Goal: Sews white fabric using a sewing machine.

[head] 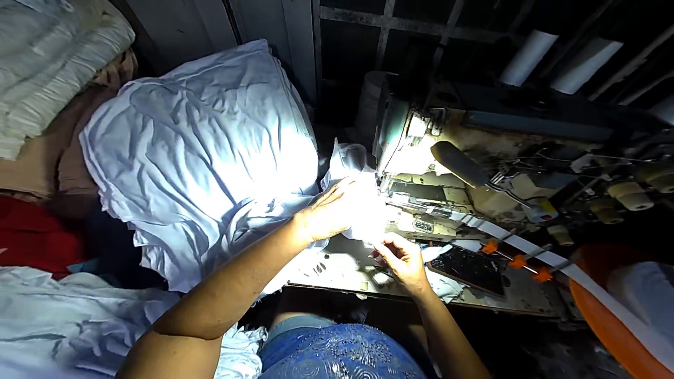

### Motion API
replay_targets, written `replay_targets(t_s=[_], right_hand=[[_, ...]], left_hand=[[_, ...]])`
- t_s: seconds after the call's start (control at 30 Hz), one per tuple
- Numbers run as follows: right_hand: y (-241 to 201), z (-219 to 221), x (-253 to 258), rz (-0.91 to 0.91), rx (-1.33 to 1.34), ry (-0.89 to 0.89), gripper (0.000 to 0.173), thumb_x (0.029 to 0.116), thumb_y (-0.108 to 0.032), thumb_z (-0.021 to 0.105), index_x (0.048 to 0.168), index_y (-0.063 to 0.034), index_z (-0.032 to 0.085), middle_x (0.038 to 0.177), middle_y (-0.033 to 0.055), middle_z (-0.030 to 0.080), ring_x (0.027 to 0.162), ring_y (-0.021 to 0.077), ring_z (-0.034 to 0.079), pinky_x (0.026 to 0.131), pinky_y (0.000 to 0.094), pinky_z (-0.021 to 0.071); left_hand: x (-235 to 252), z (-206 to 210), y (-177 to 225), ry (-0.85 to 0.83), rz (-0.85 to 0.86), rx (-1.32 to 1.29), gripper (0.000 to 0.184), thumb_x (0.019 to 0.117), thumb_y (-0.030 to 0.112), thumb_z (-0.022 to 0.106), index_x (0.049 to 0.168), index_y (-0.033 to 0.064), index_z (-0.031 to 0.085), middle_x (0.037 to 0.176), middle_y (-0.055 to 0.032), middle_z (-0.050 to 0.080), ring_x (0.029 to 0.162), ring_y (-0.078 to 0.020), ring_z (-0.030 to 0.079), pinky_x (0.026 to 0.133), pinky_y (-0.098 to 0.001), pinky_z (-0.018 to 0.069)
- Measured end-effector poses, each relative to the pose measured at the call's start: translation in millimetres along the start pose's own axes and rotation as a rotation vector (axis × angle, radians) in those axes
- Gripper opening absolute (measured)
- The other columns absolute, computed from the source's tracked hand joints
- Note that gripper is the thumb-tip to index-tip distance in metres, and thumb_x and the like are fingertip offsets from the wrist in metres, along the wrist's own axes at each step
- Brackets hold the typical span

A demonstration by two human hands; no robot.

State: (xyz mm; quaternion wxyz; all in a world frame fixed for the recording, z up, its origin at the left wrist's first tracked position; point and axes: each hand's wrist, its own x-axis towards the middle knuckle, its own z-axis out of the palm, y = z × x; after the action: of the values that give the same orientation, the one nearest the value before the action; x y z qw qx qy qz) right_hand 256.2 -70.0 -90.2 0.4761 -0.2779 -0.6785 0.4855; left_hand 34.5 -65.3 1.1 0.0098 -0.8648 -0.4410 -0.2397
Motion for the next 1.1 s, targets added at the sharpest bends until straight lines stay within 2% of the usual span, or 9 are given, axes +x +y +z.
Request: replay_targets(t_s=[0.3, 0.4, 0.53, 0.6, 0.67, 0.77, 0.87, 0.97, 1.1], right_hand=[[-10.5, 1.1, 26.6, -0.08, -0.04, 0.045, 0.01, 0.0975, -0.001, 0.059, 0.101, 0.0051, 0.066, 0.085, 0.0008, 0.071, 0.07, 0.0037, 0.068, 0.064, 0.02, 0.0591], [-12.4, 1.6, 37.7, -0.083, -0.057, 0.059, 0.013, 0.0976, -0.001, 0.058, 0.105, 0.007, 0.065, 0.085, 0.0024, 0.071, 0.068, 0.0035, 0.068, 0.062, 0.0199, 0.059], [-19.9, 2.2, 47.8, -0.003, -0.029, 0.08, 0.011, 0.0968, 0.001, 0.057, 0.105, 0.0061, 0.063, 0.078, -0.0009, 0.069, 0.059, 0.0012, 0.065, 0.057, 0.0176, 0.0571], [-21.8, 3.0, 50.0, 0.004, -0.045, 0.09, 0.012, 0.0976, -0.001, 0.057, 0.107, 0.0057, 0.061, 0.081, -0.0002, 0.068, 0.057, 0.0009, 0.063, 0.055, 0.0174, 0.0568], [-22.2, 3.7, 51.3, 0.005, -0.099, 0.097, 0.016, 0.0986, -0.003, 0.056, 0.111, 0.0074, 0.061, 0.085, 0.0031, 0.068, 0.057, 0.002, 0.063, 0.056, 0.0186, 0.0576], [-23.4, 5.4, 51.5, 0.045, -0.163, 0.096, 0.02, 0.0987, -0.004, 0.055, 0.114, 0.0082, 0.061, 0.087, 0.0064, 0.069, 0.058, 0.0043, 0.064, 0.056, 0.0206, 0.0583], [-32.4, 8.3, 53.9, 0.104, -0.217, 0.059, 0.021, 0.0983, -0.004, 0.057, 0.115, 0.0087, 0.061, 0.088, 0.0078, 0.069, 0.059, 0.0052, 0.065, 0.057, 0.0211, 0.0579], [-39.5, 10.1, 56.6, 0.106, -0.299, -0.008, 0.023, 0.0994, -0.006, 0.058, 0.116, 0.0089, 0.062, 0.091, 0.0097, 0.068, 0.06, 0.006, 0.064, 0.059, 0.0221, 0.0573], [-37.6, 4.5, 55.8, 0.038, -0.429, -0.089, 0.025, 0.0977, -0.017, 0.063, 0.109, 0.0045, 0.067, 0.086, 0.0078, 0.068, 0.06, 0.0066, 0.061, 0.059, 0.0243, 0.0551]], left_hand=[[9.8, -1.7, 12.4, 0.042, 0.145, 0.252, 0.01, 0.0921, 0.007, 0.069, 0.099, 0.004, 0.075, 0.103, -0.0168, 0.072, 0.108, -0.0349, 0.067, 0.104, -0.0509, 0.0466], [9.7, 11.1, 7.9, 0.147, 0.177, 0.346, 0.012, 0.0959, 0.01, 0.064, 0.102, 0.008, 0.074, 0.106, -0.0153, 0.071, 0.111, -0.0336, 0.065, 0.104, -0.0507, 0.0467], [-9.8, -6.9, 29.3, -0.051, 0.102, 0.215, 0.028, 0.0923, 0.011, 0.063, 0.118, 0.0053, 0.071, 0.12, -0.0182, 0.07, 0.12, -0.0375, 0.063, 0.104, -0.0563, 0.046], [-15.4, -25.9, 39.3, -0.08, 0.031, 0.042, 0.034, 0.0888, 0.025, 0.067, 0.116, 0.0035, 0.071, 0.112, -0.0168, 0.071, 0.111, -0.0344, 0.066, 0.098, -0.0524, 0.0494], [-15.8, -31.9, 22.7, 0.019, -0.149, -0.109, 0.043, 0.0802, 0.013, 0.08, 0.117, -0.0071, 0.069, 0.116, -0.0252, 0.068, 0.113, -0.0387, 0.064, 0.102, -0.051, 0.0471], [-6.8, -18.7, -48.8, 0.189, -0.368, -0.079, 0.036, 0.0937, -0.001, 0.06, 0.129, -0.0051, 0.063, 0.129, -0.0237, 0.066, 0.121, -0.0379, 0.064, 0.105, -0.053, 0.0484], [-12.8, -8.4, -84.2, -0.002, -0.533, -0.282, 0.049, 0.0931, -0.007, 0.057, 0.142, -0.0043, 0.05, 0.127, -0.0297, 0.061, 0.117, -0.0419, 0.061, 0.1, -0.0555, 0.0489], [-20.2, 5.2, -85.4, -0.015, -0.455, -0.198, 0.019, 0.0979, -0.001, 0.057, 0.113, -0.0097, 0.066, 0.103, -0.0277, 0.069, 0.099, -0.0411, 0.068, 0.093, -0.0554, 0.0513], [-37.1, -34.8, -47.6, 0.331, -0.385, -0.067, 0.011, 0.0947, 0.005, 0.065, 0.094, -0.0051, 0.067, 0.081, -0.0172, 0.067, 0.072, -0.0278, 0.067, 0.07, -0.0458, 0.0551]])
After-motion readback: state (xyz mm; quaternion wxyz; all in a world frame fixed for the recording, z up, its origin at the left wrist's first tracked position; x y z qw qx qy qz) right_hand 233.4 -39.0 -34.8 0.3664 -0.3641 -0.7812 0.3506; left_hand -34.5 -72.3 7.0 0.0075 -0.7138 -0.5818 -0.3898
